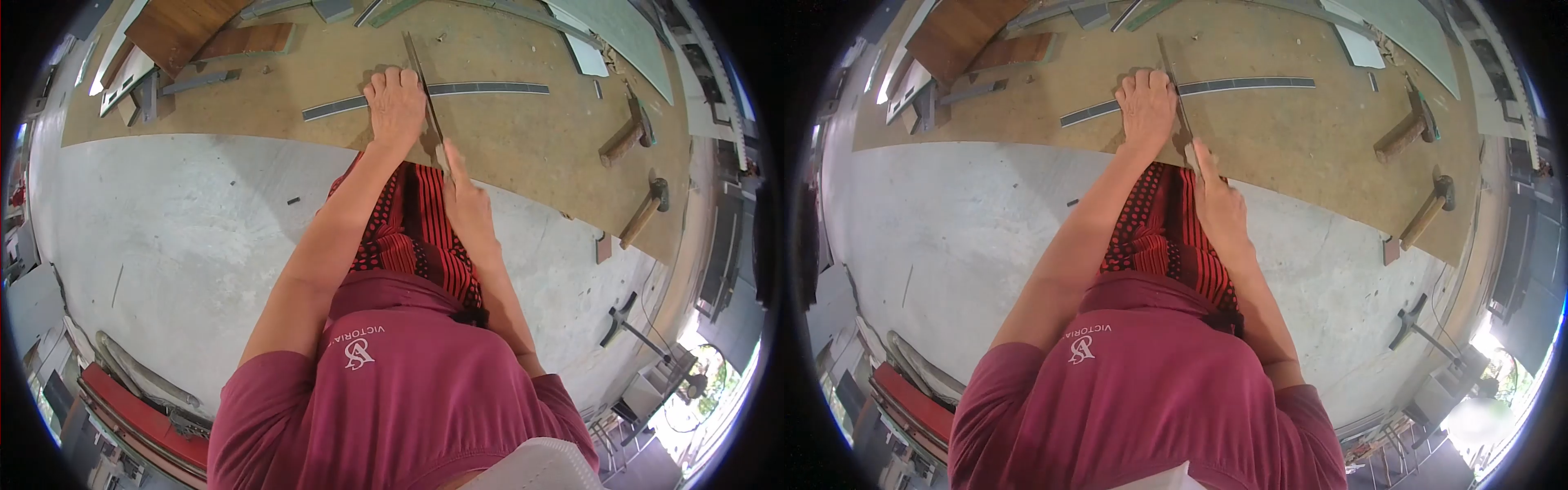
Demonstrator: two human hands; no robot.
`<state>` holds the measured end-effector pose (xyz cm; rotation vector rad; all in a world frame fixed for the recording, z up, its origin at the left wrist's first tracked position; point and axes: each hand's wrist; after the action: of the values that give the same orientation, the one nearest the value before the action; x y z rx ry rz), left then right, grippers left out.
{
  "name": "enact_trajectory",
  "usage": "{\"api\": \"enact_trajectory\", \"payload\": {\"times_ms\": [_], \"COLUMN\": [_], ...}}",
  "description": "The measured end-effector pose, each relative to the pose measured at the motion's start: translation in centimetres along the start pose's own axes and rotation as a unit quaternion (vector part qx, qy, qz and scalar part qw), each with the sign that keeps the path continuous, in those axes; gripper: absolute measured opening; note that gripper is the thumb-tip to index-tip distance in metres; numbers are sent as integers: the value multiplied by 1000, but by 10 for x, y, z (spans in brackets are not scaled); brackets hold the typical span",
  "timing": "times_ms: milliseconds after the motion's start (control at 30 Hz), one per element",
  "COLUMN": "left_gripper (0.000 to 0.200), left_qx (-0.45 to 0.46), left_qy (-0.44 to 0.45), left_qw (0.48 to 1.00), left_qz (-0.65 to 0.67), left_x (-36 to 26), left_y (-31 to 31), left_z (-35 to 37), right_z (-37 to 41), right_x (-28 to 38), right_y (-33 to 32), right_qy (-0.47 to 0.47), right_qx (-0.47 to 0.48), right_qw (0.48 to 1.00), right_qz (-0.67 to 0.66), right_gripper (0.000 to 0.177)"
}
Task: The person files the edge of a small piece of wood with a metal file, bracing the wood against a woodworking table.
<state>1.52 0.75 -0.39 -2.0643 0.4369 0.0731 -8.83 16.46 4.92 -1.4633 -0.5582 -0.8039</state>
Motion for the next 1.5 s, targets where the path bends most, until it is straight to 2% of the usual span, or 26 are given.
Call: {"api": "enact_trajectory", "payload": {"times_ms": [33, 100, 233, 300, 433, 533, 567, 800, 867, 900, 967, 1000, 1067, 1100, 1167, 1300, 1333, 1400, 1433, 1500], "left_gripper": [18, 18, 16, 14, 17, 21, 24, 25, 25, 25, 25, 25, 22, 22, 17, 11, 13, 15, 16, 16], "left_qx": [7, 20, 16, 5, 34, 58, 69, 90, 95, 97, 80, 79, 70, 69, -5, 6, -21, -47, -44, -41], "left_qy": [-3, -8, -5, -5, 9, 44, 63, 84, 60, 59, -3, -5, -62, -63, -51, -61, -47, -33, -36, -39], "left_qw": [1000, 1000, 1000, 1000, 998, 995, 994, 992, 994, 993, 997, 997, 995, 995, 999, 998, 999, 998, 998, 998], "left_qz": [1, 2, 2, 6, 47, 64, 62, 14, -13, -16, 6, 4, 24, 25, 19, 12, 2, -6, -6, -6], "left_x": [-1, 0, -1, 0, 12, 26, 31, 75, 98, 104, 111, 111, 97, 88, 68, 42, 41, 41, 41, 42], "left_y": [-1, 0, 2, 1, -9, -20, -24, -47, -58, -64, -74, -74, -64, -57, -39, -17, -14, -9, -9, -8], "left_z": [0, 1, 3, 0, 0, 1, 1, 3, 7, 9, 12, 11, 5, 3, -1, 1, 2, 3, 3, 2], "right_z": [8, 38, 94, 103, 107, 97, 96, 82, 79, 77, 72, 70, 67, 64, 57, 47, 46, 44, 43, 42], "right_x": [-1, -3, -16, -20, -30, -40, -48, -36, -39, -35, -23, -22, -18, -14, -5, 8, 8, 6, 4, 0], "right_y": [-4, -11, -23, -32, -43, -47, -43, -41, -35, -36, -42, -39, -32, -28, -21, -8, -4, 4, 9, 16], "right_qy": [-1, 100, 75, 160, 194, 138, 87, 105, 4, 4, 162, 160, 96, 95, 77, 55, 57, 21, -28, -16], "right_qx": [1, 52, 47, 63, 9, -43, -65, -15, -43, -41, 37, 40, 25, 26, 30, 38, 36, 43, 18, 27], "right_qw": [1000, 993, 995, 979, 974, 981, 989, 988, 995, 995, 974, 974, 982, 983, 988, 991, 991, 993, 996, 997], "right_qz": [3, -21, -50, -105, -117, -132, -96, -113, -87, -89, -157, -158, -159, -158, -133, -120, -119, -110, -84, -74], "right_gripper": [54, 57, 57, 54, 55, 55, 56, 55, 55, 55, 53, 53, 53, 53, 54, 57, 57, 58, 59, 60]}}
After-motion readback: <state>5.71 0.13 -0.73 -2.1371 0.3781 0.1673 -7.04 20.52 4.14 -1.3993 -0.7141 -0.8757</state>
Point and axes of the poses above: each hand's wrist, its own z-axis away from the middle knuckle, its own y-axis out of the palm, x = y × z, and after that the axes turned 14 degrees about -z, right-handed
